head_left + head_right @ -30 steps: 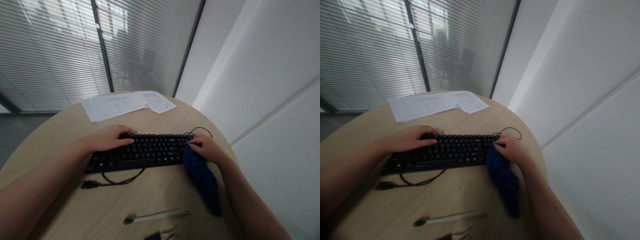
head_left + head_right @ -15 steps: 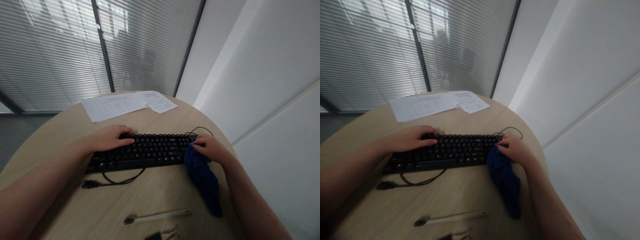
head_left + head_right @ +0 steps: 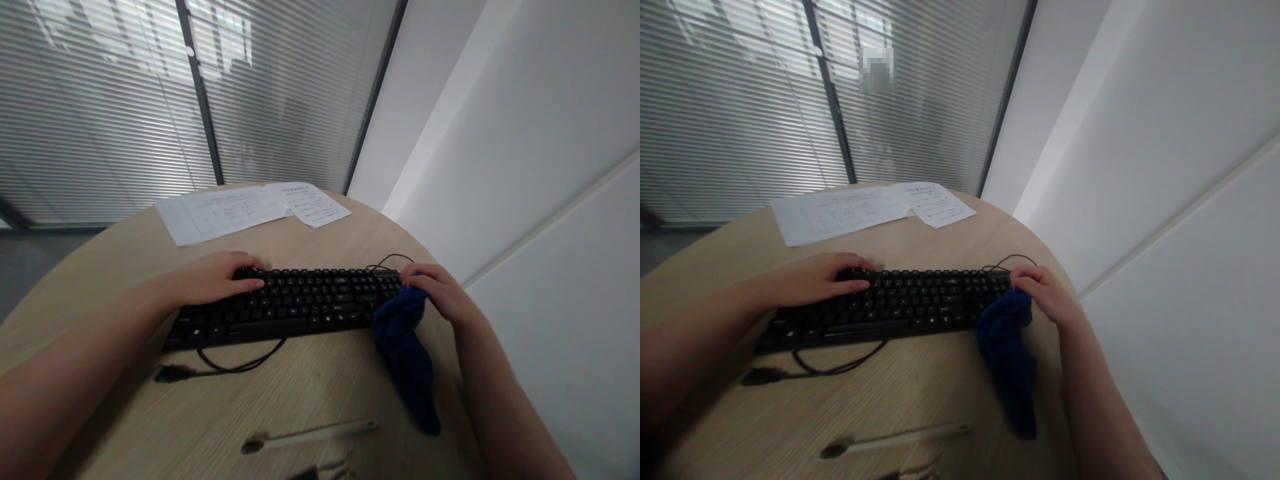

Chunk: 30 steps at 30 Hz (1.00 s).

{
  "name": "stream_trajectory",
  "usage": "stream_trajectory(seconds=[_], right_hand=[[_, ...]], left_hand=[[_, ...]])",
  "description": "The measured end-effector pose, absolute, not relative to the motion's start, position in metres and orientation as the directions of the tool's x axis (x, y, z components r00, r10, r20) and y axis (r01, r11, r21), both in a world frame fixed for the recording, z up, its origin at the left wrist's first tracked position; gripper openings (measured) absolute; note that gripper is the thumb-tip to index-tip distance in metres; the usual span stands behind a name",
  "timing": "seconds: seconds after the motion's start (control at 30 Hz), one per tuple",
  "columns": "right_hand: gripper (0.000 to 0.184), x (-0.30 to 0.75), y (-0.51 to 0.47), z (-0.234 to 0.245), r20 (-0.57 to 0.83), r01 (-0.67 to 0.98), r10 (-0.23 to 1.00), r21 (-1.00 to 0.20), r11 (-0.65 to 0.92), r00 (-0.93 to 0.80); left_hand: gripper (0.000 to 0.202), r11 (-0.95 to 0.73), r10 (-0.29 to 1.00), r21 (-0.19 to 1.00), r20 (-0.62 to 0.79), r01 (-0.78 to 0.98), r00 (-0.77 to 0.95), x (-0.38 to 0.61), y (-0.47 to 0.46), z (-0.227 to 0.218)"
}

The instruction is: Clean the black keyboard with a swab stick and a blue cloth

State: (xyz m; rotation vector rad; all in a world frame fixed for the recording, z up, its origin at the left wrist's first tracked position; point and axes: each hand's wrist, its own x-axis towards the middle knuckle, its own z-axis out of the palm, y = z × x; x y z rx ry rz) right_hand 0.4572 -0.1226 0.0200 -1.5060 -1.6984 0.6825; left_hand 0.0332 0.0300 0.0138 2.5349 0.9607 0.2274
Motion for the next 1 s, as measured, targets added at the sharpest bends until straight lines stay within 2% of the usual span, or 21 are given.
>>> stream_trajectory(seconds=[0.07, 0.17, 0.43, 0.5, 0.57, 0.63, 0.73, 0.83, 1.0], right_hand=[[0.026, 0.461, -0.124, 0.020, 0.141, 0.415, 0.988, -0.904, 0.101, 0.066], [0.032, 0.459, -0.125, 0.020, 0.101, 0.267, 0.984, -0.962, 0.059, 0.145], [0.050, 0.473, -0.142, 0.020, 0.328, 0.270, 0.890, -0.931, 0.247, 0.316], [0.046, 0.474, -0.143, 0.020, 0.343, 0.245, 0.888, -0.930, 0.274, 0.308], [0.034, 0.470, -0.140, 0.020, 0.300, 0.222, 0.918, -0.944, 0.246, 0.258], [0.025, 0.465, -0.135, 0.021, 0.233, 0.257, 0.950, -0.950, 0.177, 0.207], [0.028, 0.460, -0.126, 0.020, 0.174, 0.455, 0.976, -0.885, 0.098, 0.128], [0.026, 0.459, -0.120, 0.018, 0.167, 0.633, 0.985, -0.768, 0.099, 0.048], [0.015, 0.454, -0.116, 0.013, 0.175, 0.755, 0.984, -0.640, 0.140, -0.035]], left_hand=[[0.046, -0.670, 0.668, 0.436, 0.003, 0.601, 0.744, 0.033, 0.031, 0.013], [0.045, -0.667, 0.671, 0.441, 0.005, 0.601, 0.741, 0.033, 0.031, 0.013], [0.042, -0.664, 0.667, 0.469, 0.018, 0.582, 0.745, 0.033, 0.031, 0.014], [0.042, -0.668, 0.664, 0.469, 0.025, 0.578, 0.748, 0.033, 0.032, 0.012], [0.042, -0.670, 0.665, 0.465, 0.030, 0.579, 0.746, 0.032, 0.033, 0.011], [0.043, -0.670, 0.667, 0.460, 0.029, 0.583, 0.744, 0.032, 0.034, 0.010], [0.044, -0.668, 0.668, 0.454, 0.015, 0.590, 0.744, 0.033, 0.034, 0.011], [0.045, -0.671, 0.666, 0.439, 0.003, 0.597, 0.746, 0.033, 0.033, 0.012], [0.047, -0.670, 0.672, 0.424, -0.001, 0.609, 0.740, 0.033, 0.032, 0.013]])
